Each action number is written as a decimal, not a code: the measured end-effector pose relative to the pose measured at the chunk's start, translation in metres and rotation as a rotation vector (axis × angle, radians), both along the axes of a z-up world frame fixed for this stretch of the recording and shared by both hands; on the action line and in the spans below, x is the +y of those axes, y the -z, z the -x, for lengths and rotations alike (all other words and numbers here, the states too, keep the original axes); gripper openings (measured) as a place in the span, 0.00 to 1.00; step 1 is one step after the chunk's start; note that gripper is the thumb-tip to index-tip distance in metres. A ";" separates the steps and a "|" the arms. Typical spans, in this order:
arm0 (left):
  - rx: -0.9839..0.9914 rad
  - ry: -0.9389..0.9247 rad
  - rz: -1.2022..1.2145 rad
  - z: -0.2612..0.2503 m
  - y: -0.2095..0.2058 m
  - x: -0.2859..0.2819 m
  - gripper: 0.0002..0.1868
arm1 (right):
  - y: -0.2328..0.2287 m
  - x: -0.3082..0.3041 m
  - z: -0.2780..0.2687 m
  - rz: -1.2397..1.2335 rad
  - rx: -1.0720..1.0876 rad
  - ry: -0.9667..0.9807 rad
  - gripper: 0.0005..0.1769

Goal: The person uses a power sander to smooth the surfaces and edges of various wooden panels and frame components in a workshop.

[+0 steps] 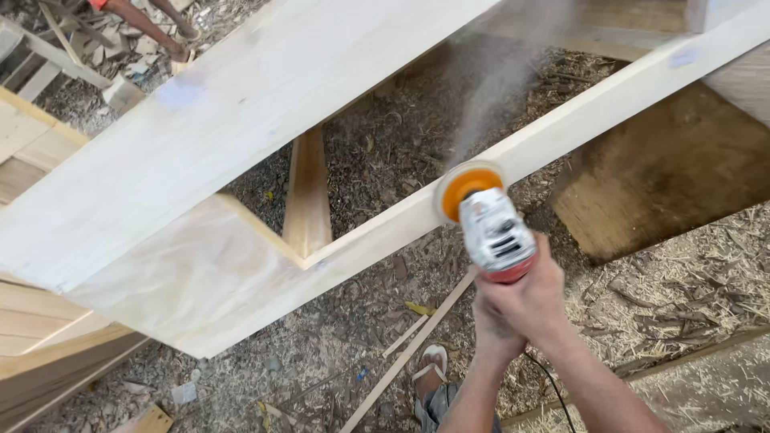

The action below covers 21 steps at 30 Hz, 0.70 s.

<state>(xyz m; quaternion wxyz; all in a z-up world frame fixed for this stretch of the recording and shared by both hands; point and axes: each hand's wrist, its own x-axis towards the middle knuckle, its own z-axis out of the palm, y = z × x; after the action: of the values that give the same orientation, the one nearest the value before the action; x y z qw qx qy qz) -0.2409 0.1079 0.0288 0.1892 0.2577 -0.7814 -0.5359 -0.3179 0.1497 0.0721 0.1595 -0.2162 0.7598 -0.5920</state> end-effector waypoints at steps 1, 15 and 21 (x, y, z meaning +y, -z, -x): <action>-0.053 -0.013 -0.046 0.014 -0.004 0.006 0.37 | 0.004 0.006 0.015 0.006 0.012 0.028 0.41; -0.075 0.028 0.120 0.010 0.003 -0.005 0.28 | -0.012 -0.001 0.008 0.215 -0.052 0.088 0.38; 0.277 -0.086 -0.360 -0.004 0.019 0.001 0.28 | -0.014 -0.005 -0.006 -0.008 -0.066 -0.153 0.53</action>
<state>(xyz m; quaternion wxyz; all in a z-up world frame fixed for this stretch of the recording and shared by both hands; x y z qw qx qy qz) -0.2371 0.1088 0.0102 0.2683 0.2443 -0.6280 -0.6885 -0.3121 0.1443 0.0858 0.2301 -0.2536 0.7378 -0.5818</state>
